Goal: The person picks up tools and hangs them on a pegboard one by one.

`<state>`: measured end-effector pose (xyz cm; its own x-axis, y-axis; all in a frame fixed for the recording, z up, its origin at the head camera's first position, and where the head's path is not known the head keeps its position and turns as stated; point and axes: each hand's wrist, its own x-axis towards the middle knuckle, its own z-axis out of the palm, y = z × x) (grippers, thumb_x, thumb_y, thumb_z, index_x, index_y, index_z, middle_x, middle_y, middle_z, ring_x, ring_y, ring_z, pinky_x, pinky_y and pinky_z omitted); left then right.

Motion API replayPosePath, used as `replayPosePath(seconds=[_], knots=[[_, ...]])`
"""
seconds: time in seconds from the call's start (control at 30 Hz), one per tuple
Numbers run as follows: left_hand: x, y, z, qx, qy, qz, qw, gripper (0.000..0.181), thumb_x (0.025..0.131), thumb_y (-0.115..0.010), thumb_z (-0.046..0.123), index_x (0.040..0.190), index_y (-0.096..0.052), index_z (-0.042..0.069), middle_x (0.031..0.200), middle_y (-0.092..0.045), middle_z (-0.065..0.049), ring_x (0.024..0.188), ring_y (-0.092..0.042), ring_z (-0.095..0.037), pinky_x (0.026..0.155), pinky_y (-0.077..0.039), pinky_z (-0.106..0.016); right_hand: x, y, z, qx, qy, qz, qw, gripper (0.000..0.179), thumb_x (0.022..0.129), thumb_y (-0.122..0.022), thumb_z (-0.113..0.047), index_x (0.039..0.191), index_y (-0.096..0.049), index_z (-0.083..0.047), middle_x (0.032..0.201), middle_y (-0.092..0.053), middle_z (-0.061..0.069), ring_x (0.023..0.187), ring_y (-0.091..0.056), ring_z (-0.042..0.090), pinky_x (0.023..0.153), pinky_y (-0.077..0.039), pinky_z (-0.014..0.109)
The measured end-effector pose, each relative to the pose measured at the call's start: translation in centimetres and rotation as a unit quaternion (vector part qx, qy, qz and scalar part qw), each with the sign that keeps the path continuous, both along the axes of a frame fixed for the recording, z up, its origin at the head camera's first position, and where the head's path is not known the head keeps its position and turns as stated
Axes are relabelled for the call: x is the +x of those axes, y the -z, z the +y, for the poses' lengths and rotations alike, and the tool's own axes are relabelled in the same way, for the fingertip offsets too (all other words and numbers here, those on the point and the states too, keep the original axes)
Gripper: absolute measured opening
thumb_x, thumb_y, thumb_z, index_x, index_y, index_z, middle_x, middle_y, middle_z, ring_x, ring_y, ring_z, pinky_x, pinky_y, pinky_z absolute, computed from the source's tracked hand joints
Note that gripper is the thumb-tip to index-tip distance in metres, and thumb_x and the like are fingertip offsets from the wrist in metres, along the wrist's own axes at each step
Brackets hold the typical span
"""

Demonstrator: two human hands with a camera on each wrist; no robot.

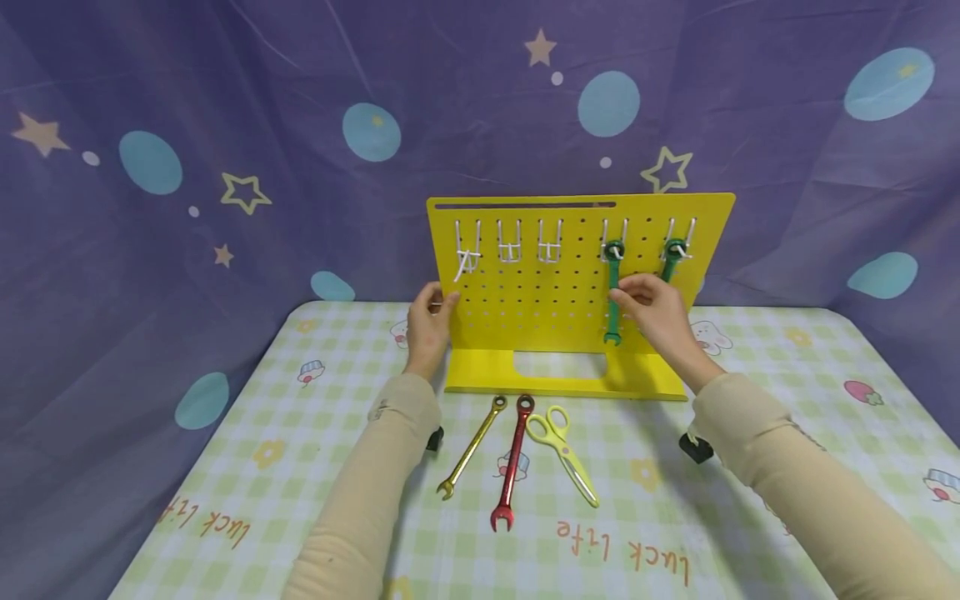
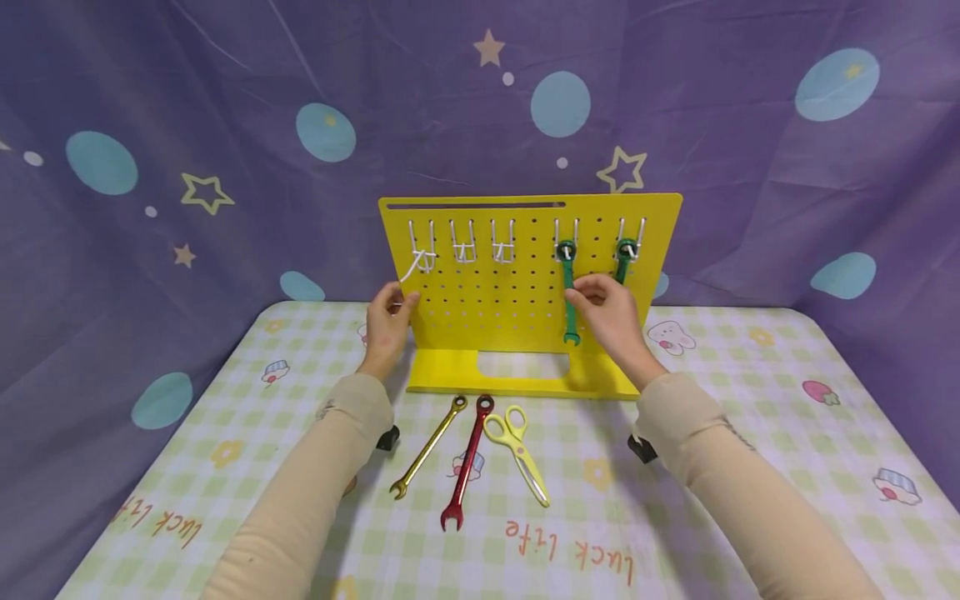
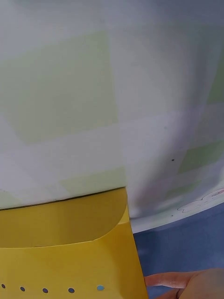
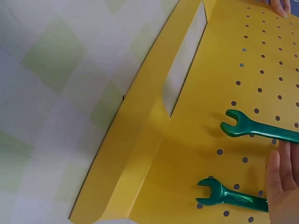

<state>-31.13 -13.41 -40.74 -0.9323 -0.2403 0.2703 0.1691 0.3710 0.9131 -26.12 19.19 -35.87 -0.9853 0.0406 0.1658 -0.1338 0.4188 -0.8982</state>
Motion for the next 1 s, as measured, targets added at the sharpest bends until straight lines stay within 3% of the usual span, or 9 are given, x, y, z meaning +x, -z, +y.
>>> replayPosePath(seconds=[0.43, 0.63, 1.0], knots=[[0.1, 0.0, 0.0, 0.001, -0.001, 0.002, 1.0, 0.025, 0.097, -0.065, 0.032, 0.111, -0.065, 0.011, 0.102, -0.062, -0.008, 0.092, -0.058, -0.024, 0.078, -0.046, -0.034, 0.2, 0.3, 0.6, 0.01, -0.014, -0.01, 0.9998, 0.041, 0.1, -0.06, -0.036, 0.125, -0.061, -0.004, 0.12, -0.065, 0.016, 0.109, -0.063, 0.027, 0.092, -0.051, 0.045], [0.1, 0.0, 0.0, 0.003, -0.006, 0.002, 1.0, 0.025, 0.096, -0.065, 0.031, 0.11, -0.065, 0.01, 0.102, -0.062, -0.009, 0.093, -0.058, -0.024, 0.078, -0.047, -0.034, 0.9, 0.7, 1.9, 0.011, -0.025, 0.018, 0.9995, 0.039, 0.099, -0.061, -0.033, 0.124, -0.063, -0.002, 0.116, -0.067, 0.017, 0.101, -0.067, 0.022, 0.085, -0.055, 0.032], [0.1, -0.1, 0.1, 0.001, -0.009, -0.005, 0.9999, 0.024, 0.096, -0.066, 0.03, 0.111, -0.065, 0.011, 0.101, -0.062, -0.008, 0.093, -0.057, -0.024, 0.079, -0.045, -0.034, 1.8, 0.7, 5.3, 0.006, 0.007, 0.043, 0.9991, 0.038, 0.098, -0.063, -0.032, 0.12, -0.064, -0.001, 0.099, -0.071, -0.007, 0.088, -0.069, 0.014, 0.079, -0.055, 0.022]])
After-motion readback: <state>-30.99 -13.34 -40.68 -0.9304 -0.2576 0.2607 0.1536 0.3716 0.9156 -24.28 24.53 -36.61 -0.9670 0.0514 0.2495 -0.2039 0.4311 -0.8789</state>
